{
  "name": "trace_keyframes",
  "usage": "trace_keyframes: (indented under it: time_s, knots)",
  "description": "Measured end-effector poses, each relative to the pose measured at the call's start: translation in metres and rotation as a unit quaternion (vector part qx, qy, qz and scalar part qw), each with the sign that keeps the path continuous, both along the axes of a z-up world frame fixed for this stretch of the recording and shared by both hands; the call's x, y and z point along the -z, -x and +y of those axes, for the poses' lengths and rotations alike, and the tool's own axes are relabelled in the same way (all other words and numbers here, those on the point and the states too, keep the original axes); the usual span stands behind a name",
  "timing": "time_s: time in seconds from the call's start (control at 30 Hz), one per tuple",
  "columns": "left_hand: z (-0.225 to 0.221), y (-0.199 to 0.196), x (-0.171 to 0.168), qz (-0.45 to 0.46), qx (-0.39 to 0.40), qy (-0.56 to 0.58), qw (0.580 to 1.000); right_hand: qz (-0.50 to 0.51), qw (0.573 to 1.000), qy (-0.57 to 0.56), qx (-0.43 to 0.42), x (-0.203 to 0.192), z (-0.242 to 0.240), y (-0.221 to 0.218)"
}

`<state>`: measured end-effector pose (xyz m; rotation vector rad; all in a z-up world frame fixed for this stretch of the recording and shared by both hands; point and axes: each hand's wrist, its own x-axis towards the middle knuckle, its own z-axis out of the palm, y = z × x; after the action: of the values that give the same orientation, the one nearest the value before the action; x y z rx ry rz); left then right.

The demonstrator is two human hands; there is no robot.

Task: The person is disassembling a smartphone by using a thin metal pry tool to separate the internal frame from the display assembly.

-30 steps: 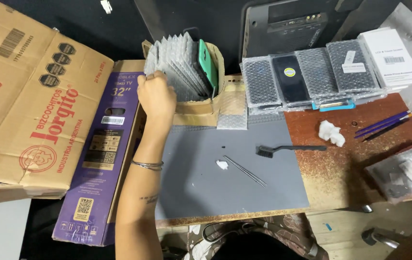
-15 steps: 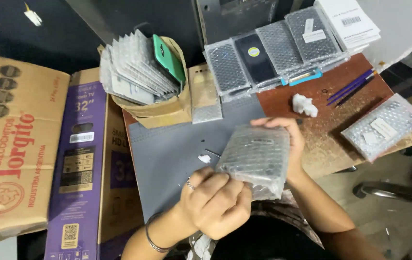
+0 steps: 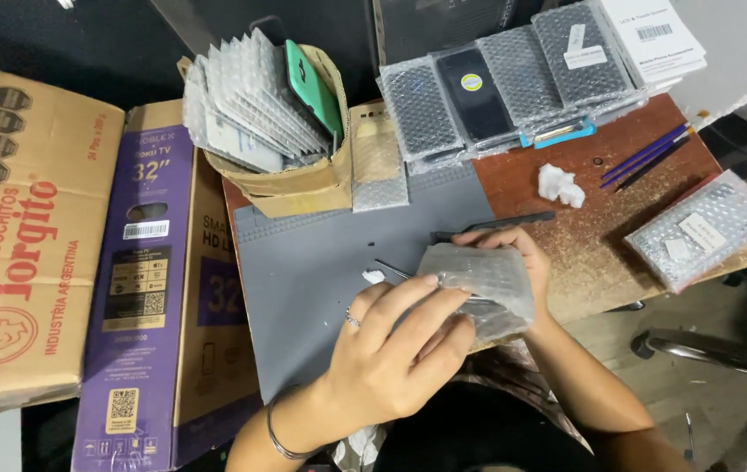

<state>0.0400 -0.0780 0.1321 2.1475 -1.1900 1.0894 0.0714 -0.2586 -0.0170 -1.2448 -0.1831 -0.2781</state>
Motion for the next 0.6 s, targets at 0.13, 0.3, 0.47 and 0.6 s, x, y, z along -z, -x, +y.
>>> trace_keyframes:
  time_s: [0.13,0.3,0.47,0.6]
  knots:
    - [0.007,0.007,-0.001,0.056,-0.008,-0.022,0.998,0.005,1.000,0.012,-0.002,0.006,-0.001,0.004]
    - [0.021,0.015,0.006,0.149,0.019,-0.080,0.985,-0.137,0.959,0.248,-0.032,0.008,-0.018,0.006]
    - [0.039,0.020,0.033,0.196,0.019,-0.005,0.980,-0.199,0.917,0.346,-0.028,0.012,-0.044,0.010]
    - [0.048,0.025,0.055,0.289,-0.009,0.085,0.953,-0.201,0.900,0.380,-0.062,0.016,-0.043,0.009]
